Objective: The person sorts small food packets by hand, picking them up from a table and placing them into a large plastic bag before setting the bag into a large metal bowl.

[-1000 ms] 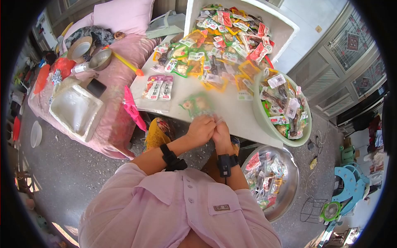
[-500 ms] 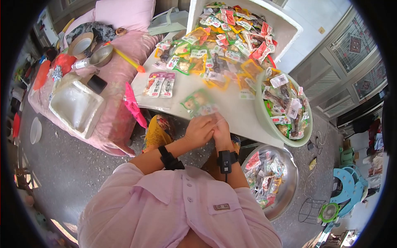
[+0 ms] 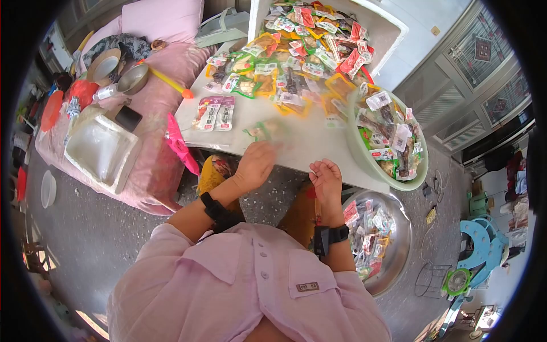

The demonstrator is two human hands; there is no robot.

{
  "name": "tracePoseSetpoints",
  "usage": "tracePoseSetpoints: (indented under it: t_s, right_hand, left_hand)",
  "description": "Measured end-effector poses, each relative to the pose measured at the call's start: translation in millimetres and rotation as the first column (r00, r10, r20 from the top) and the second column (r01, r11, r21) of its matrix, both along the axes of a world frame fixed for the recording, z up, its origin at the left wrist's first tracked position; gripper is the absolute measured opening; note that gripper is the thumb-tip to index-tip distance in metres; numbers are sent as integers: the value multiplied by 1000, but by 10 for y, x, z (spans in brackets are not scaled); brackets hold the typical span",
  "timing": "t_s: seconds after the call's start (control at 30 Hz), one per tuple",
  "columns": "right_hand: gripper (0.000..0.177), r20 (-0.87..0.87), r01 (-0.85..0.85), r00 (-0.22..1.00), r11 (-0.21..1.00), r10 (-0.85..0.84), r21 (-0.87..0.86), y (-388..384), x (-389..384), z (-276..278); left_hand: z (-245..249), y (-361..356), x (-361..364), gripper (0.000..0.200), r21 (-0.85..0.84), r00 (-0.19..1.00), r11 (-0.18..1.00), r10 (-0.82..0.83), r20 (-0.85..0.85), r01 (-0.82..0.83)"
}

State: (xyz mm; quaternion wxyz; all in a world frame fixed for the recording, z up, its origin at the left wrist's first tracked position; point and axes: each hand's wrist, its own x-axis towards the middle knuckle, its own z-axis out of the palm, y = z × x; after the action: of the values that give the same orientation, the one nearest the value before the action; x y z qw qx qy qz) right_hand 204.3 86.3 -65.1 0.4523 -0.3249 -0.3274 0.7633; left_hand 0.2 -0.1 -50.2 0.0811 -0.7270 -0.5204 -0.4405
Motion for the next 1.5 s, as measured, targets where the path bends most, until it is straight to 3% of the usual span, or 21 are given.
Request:
tracePoseSetpoints:
  t_s: [0.1, 0.13, 0.2, 0.3, 0.33, 0.43, 0.47, 0.57, 0.6, 0.7, 0.73, 0.83, 0.87, 0.93, 1.0, 1.07, 1.13, 1.3, 1.4, 1.5]
  right_hand:
    - [21, 277, 21, 954, 946, -117, 325, 20, -30, 306]
    - [27, 253, -41, 962, 863, -102, 503, 73, -18, 347]
    - [32, 383, -141, 905, 716, -187, 683, 66, -48, 594]
    - [38, 540, -377, 812, 507, -222, 775, -74, -68, 992]
    - [40, 590, -461, 778, 441, -217, 770, -133, -83, 1073]
    - [42, 793, -713, 605, 491, 70, 500, -317, -133, 1176]
    - [35, 790, -722, 611, 443, 49, 531, -370, -126, 1165]
    - [26, 800, -756, 598, 356, 36, 549, -521, -118, 1035]
    - [17, 788, -748, 606, 260, -109, 611, -569, -117, 967]
    - [14, 711, -675, 688, 228, -148, 701, -622, -73, 812]
    - [13, 721, -681, 679, 249, -139, 689, -622, -28, 810]
    - [11, 733, -671, 679, 374, -37, 640, -598, 197, 747]
    - [10, 736, -657, 677, 432, -24, 618, -591, 299, 758]
    - [8, 738, -622, 675, 541, 5, 565, -587, 566, 785]
    - [6, 679, -454, 733, 773, 42, 442, -600, 932, 649]
    - [5, 774, -433, 633, 818, -23, 379, -556, 1406, 621]
    - [3, 721, -200, 689, 935, -80, 294, -600, 1783, 574]
    - [8, 807, 75, 527, 960, -267, 269, -587, 2618, 169]
    - [10, 866, 134, 383, 947, -322, 292, -586, 3063, -359]
    - [11, 857, 218, 366, 929, -363, 300, -682, 3355, -866]
  left_hand:
    - [294, 72, -142, 13, -79, 953, 996, -5, 302, 30]
    - [453, 59, -177, 11, -212, 869, 969, -3, 495, 125]
    - [739, 12, -223, 11, -388, 600, 843, 100, 794, 372]
    - [757, -59, -201, 14, -262, 500, 791, -63, 864, 553]
    - [747, -118, -155, 13, -291, 465, 770, -8, 885, 568]
    - [659, -288, -25, 12, -235, 343, 721, -3, 939, 652]
    - [658, -347, 33, 10, -239, 339, 729, 10, 941, 642]
    - [676, -476, 99, 9, -320, 481, 762, 11, 876, 564]
    - [648, -485, 113, 8, -303, 439, 757, 23, 898, 579]
    - [581, -486, 127, 8, -378, 462, 723, 91, 882, 578]
    - [476, -458, 102, 9, -323, 476, 719, -11, 879, 615]
    - [453, -406, 65, 10, -373, 506, 653, -18, 863, 659]
    - [398, -381, 47, 11, -346, 441, 663, 27, 897, 664]
    - [242, -344, -83, 11, -455, 506, 634, 114, 855, 626]
    - [54, -349, -194, 10, -555, 551, 593, 214, 807, 583]
    - [-344, -378, -381, 10, -667, 600, 497, 317, 735, 555]
    - [-621, -460, -446, 10, -738, 617, 434, 410, 672, 517]
    - [-785, -528, -410, 10, -686, 572, 444, 380, 727, 577]
    - [-872, -511, -373, 10, -687, 576, 423, 375, 727, 592]
    - [-979, -525, -348, 9, -677, 543, 416, 405, 736, 608]
